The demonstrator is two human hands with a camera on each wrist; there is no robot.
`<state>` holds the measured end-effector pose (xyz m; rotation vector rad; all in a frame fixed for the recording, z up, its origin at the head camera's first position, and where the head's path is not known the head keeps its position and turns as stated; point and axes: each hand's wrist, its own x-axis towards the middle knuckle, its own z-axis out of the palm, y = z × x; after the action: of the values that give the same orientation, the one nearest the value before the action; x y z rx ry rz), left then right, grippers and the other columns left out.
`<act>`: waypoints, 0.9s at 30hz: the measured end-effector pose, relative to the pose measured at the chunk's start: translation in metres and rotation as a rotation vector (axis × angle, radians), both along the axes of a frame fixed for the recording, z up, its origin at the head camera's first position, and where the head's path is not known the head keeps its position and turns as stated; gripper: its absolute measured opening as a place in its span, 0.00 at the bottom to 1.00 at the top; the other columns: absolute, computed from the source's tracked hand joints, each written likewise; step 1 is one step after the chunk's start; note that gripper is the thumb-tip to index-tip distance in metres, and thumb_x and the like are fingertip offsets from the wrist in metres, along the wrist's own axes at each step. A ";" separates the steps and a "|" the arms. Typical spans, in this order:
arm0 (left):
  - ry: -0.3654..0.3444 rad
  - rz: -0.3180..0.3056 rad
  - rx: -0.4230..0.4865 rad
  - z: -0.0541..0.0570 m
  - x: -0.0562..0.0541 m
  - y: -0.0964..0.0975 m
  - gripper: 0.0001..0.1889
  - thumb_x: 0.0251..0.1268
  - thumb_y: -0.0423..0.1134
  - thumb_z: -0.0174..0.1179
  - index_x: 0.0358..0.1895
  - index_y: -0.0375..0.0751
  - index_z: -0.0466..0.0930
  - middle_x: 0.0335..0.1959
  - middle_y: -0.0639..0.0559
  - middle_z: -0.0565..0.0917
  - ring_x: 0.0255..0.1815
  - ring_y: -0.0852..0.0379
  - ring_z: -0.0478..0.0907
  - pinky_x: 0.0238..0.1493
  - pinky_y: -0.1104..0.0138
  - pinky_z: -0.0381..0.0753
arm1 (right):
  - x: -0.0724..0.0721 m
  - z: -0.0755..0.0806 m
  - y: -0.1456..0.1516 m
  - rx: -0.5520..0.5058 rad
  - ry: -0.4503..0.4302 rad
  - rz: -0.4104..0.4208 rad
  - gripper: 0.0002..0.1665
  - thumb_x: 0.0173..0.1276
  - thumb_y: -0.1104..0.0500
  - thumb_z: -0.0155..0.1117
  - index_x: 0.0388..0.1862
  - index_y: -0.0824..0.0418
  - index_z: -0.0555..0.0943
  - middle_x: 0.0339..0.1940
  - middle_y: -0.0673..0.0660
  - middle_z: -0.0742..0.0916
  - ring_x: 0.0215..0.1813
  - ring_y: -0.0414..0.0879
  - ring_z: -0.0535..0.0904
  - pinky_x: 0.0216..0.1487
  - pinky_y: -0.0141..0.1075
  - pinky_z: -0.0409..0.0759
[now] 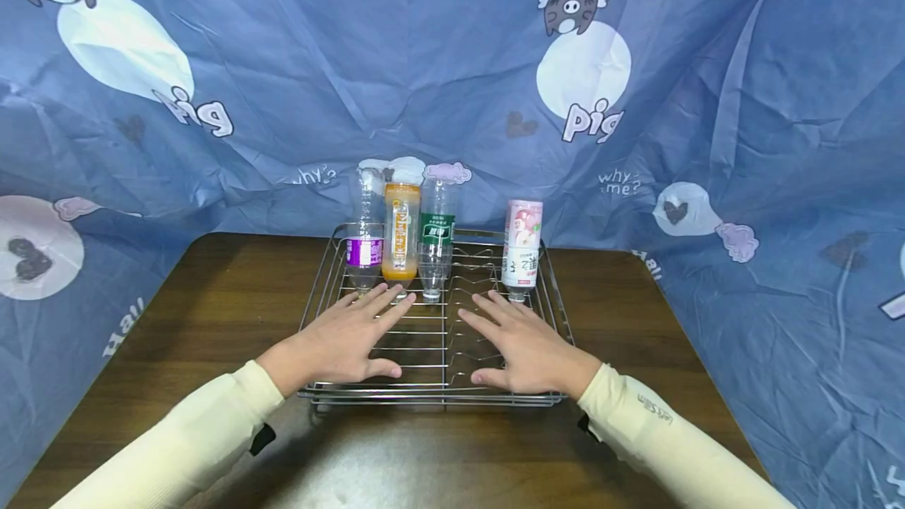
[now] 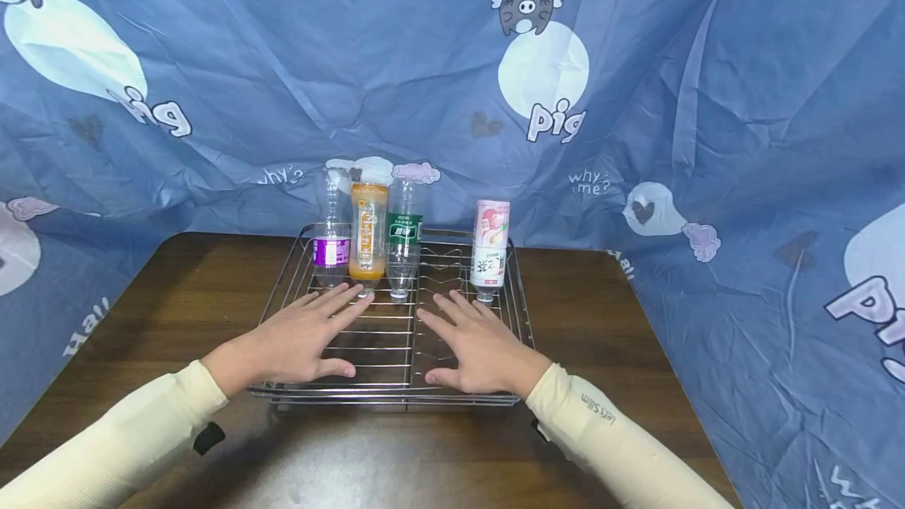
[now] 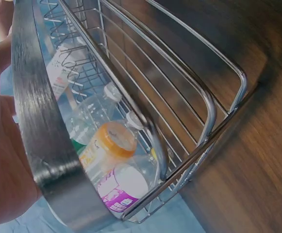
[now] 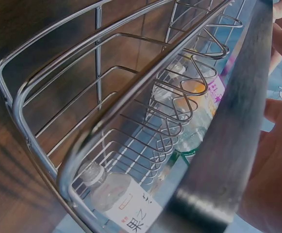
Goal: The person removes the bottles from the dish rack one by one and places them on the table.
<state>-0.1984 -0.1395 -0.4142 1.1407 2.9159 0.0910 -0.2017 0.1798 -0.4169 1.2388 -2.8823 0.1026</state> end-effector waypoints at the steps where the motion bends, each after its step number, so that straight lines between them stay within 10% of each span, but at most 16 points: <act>1: 0.001 0.000 -0.001 0.000 0.000 0.000 0.54 0.63 0.79 0.41 0.83 0.50 0.42 0.81 0.38 0.51 0.79 0.36 0.52 0.72 0.37 0.60 | 0.000 0.000 0.000 0.001 0.000 0.000 0.55 0.66 0.26 0.56 0.84 0.49 0.54 0.82 0.61 0.57 0.81 0.61 0.49 0.76 0.60 0.55; 27: -0.023 0.029 0.018 -0.004 0.001 -0.006 0.54 0.61 0.81 0.39 0.83 0.49 0.48 0.81 0.37 0.53 0.79 0.35 0.51 0.72 0.36 0.59 | 0.001 -0.002 0.002 -0.017 0.006 0.015 0.53 0.67 0.27 0.58 0.83 0.51 0.57 0.81 0.62 0.61 0.80 0.65 0.53 0.76 0.60 0.56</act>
<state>-0.1975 -0.1459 -0.4182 1.0923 2.9176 0.1299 -0.2009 0.1814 -0.4191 1.2558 -2.8612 0.1226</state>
